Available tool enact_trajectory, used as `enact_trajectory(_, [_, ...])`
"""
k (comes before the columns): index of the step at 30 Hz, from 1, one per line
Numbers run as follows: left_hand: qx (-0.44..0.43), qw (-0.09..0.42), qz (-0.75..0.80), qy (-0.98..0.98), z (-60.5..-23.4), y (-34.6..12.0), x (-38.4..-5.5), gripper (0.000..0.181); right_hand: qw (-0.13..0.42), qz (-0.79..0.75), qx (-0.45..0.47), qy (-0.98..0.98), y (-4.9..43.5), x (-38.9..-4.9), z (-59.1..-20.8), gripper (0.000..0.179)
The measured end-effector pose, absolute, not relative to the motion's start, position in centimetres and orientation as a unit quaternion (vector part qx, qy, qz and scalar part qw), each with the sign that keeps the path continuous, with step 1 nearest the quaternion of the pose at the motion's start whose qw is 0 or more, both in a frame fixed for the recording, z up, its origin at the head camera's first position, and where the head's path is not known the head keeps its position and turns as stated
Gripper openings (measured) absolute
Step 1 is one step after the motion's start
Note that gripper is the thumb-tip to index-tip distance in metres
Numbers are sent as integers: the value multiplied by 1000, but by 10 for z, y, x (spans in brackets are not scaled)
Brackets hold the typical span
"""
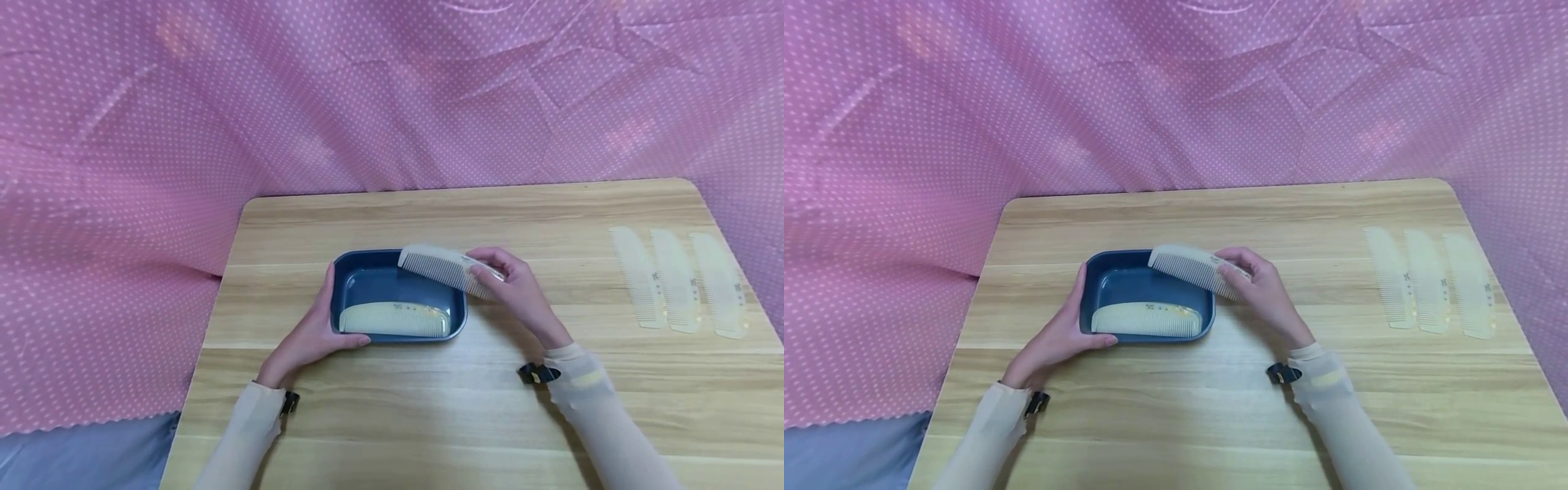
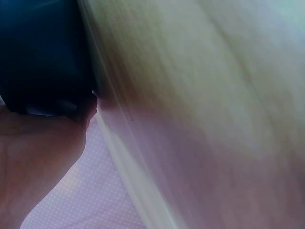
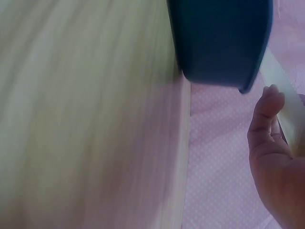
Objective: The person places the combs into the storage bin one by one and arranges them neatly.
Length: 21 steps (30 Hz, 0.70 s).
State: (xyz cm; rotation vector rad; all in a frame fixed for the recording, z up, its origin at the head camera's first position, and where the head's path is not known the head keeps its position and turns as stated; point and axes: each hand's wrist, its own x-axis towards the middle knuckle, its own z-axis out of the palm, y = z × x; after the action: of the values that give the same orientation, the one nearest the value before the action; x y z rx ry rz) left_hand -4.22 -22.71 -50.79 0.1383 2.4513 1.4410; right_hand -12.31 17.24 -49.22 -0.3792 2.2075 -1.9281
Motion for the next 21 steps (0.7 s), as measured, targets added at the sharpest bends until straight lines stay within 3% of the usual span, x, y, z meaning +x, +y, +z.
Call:
enact_trajectory(14, [43, 145, 494, 856, -508, -228, -39, 145, 108, -620, -203, 750, 142, -113, -484, 27])
enact_trajectory(21, [44, 148, 498, 853, -508, -226, -40, 147, 155, -626, -213, 734, 132, -112, -481, 28])
